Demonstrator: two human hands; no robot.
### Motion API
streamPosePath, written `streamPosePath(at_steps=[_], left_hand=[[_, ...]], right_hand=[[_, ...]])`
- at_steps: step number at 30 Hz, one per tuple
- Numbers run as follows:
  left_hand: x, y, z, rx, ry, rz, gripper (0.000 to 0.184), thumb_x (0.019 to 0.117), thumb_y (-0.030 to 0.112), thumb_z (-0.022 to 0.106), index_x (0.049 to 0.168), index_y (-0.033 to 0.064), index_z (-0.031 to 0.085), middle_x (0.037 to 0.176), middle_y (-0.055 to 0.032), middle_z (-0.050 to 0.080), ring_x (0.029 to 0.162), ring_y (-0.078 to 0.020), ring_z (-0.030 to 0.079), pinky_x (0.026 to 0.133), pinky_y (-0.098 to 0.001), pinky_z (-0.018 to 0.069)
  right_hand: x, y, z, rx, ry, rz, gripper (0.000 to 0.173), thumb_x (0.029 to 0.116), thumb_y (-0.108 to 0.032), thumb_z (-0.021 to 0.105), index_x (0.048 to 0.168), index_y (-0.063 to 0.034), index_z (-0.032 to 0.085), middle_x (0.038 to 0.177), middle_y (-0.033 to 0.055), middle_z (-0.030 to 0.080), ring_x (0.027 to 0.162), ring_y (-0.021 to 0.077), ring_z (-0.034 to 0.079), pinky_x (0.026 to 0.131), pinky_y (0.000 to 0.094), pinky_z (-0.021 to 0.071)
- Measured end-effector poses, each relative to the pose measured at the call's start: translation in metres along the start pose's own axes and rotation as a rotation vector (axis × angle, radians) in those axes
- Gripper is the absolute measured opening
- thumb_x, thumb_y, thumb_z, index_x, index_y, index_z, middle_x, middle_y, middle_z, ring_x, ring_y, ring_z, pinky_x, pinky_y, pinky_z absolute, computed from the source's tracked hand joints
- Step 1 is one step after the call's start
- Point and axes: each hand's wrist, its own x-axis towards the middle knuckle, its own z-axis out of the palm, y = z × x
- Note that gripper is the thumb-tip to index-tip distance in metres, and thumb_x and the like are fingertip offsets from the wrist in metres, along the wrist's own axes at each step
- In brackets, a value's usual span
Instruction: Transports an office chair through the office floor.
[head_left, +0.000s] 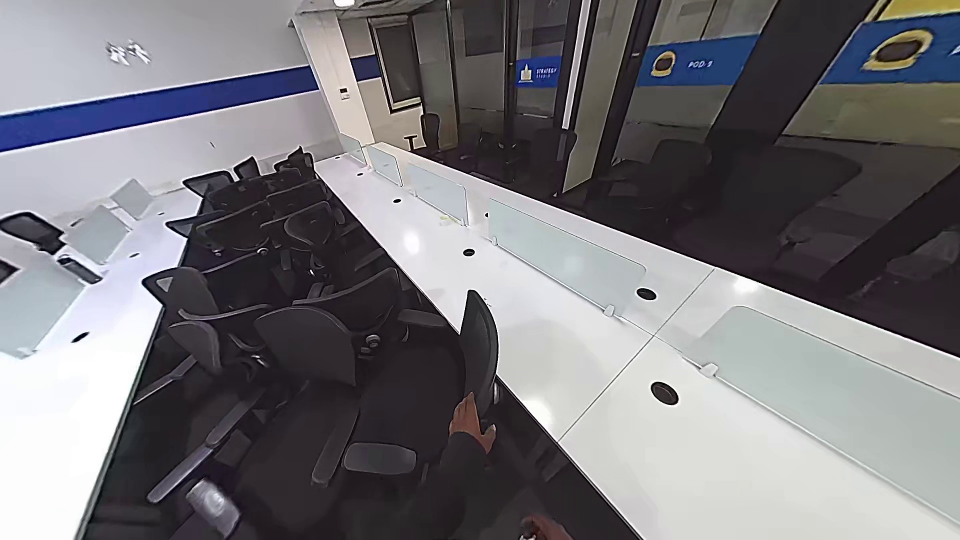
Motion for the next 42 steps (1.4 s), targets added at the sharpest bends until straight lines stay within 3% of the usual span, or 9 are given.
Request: streamPosePath(at_steps=[2,5,11,15,17,20,23,35,42], left_hand=[[0.028,0.026,0.0,0.119,-0.075,-0.118,0.096,0.09,0.042,0.073,0.165,0.0095,0.023,0.161,-0.0152,0.044,0.146,-0.032,0.047,0.118,-0.0539,0.0408],[0.06,0.048,-0.004,0.238,-0.109,-0.274,0.082,0.0907,0.036,0.072,0.161,0.014,0.036,0.145,-0.0151,0.062,0.13,-0.033,0.063,0.106,-0.0562,0.052],[0.063,0.056,-0.005,0.262,-0.112,-0.368,0.08,0.0853,0.029,0.075,0.158,0.0164,0.043,0.136,-0.0172,0.067,0.123,-0.0371,0.066,0.1,-0.0602,0.0545],[0.061,0.056,-0.006,0.231,-0.132,-0.398,0.078,0.0841,0.028,0.076,0.155,0.0148,0.046,0.134,-0.0191,0.068,0.122,-0.039,0.067,0.098,-0.0612,0.0551],[0.056,0.054,-0.005,0.219,-0.152,-0.414,0.074,0.0831,0.026,0.077,0.151,0.0132,0.05,0.134,-0.0196,0.067,0.122,-0.0393,0.066,0.097,-0.0616,0.0552],[0.045,0.048,-0.003,0.212,-0.162,-0.427,0.071,0.0823,0.022,0.078,0.148,0.0125,0.053,0.135,-0.0199,0.066,0.123,-0.0401,0.065,0.097,-0.0622,0.0551],[0.026,0.04,0.005,0.208,-0.173,-0.426,0.067,0.0835,0.021,0.077,0.146,0.013,0.055,0.134,-0.0193,0.067,0.123,-0.04,0.066,0.096,-0.0619,0.0556],[-0.1,-0.013,0.032,0.274,-0.255,-0.396,0.065,0.0851,0.024,0.077,0.146,0.0144,0.054,0.133,-0.0182,0.068,0.123,-0.0402,0.065,0.096,-0.0627,0.0553],[-0.186,-0.065,0.031,0.344,-0.293,-0.293,0.065,0.0844,0.022,0.079,0.144,0.0113,0.056,0.135,-0.0204,0.066,0.124,-0.0419,0.064,0.097,-0.0648,0.054]], right_hand=[[0.019,-0.008,-0.037,-0.064,0.036,0.04,0.041,0.1016,-0.025,0.064,0.136,-0.0036,0.063,0.127,0.0178,0.071,0.118,0.0303,0.069,0.107,0.0507,0.0522],[0.054,-0.036,-0.105,-0.12,0.228,-0.014,0.041,0.1011,-0.031,0.062,0.134,-0.0066,0.065,0.123,0.0152,0.072,0.115,0.029,0.069,0.105,0.0512,0.0532],[0.119,-0.165,-0.216,-0.041,0.582,-0.456,0.04,0.0985,-0.03,0.064,0.127,-0.0022,0.067,0.125,0.0153,0.071,0.117,0.0245,0.068,0.104,0.0414,0.0547],[0.161,-0.253,-0.238,-0.208,0.592,-0.525,0.048,0.0956,-0.04,0.063,0.131,-0.0082,0.066,0.145,0.0153,0.059,0.136,0.0311,0.054,0.113,0.0485,0.0464],[0.185,-0.271,-0.229,-0.376,0.554,-0.377,0.053,0.0922,-0.043,0.066,0.137,-0.0143,0.064,0.159,0.0151,0.046,0.146,0.0366,0.043,0.111,0.0577,0.0442],[0.219,-0.25,-0.201,-0.588,0.397,-0.151,0.063,0.0905,-0.039,0.072,0.147,-0.0162,0.057,0.172,0.0153,0.021,0.159,0.0423,0.016,0.116,0.0744,0.0282],[0.218,-0.208,-0.169,-0.697,0.38,-0.074,0.056,0.0873,-0.035,0.072,0.14,-0.0174,0.065,0.175,0.0093,0.014,0.161,0.0387,0.004,0.117,0.0735,0.0249],[0.092,-0.165,-0.073,-0.727,0.432,-0.039,0.049,0.0922,-0.042,0.059,0.135,-0.0201,0.069,0.168,0.0057,0.036,0.16,0.0415,0.006,0.119,0.072,0.0206],[0.015,-0.147,0.005,-0.8,0.459,-0.051,0.054,0.0974,-0.055,0.048,0.132,-0.0208,0.071,0.159,0.0073,0.05,0.159,0.0435,0.011,0.123,0.0716,0.0095]])
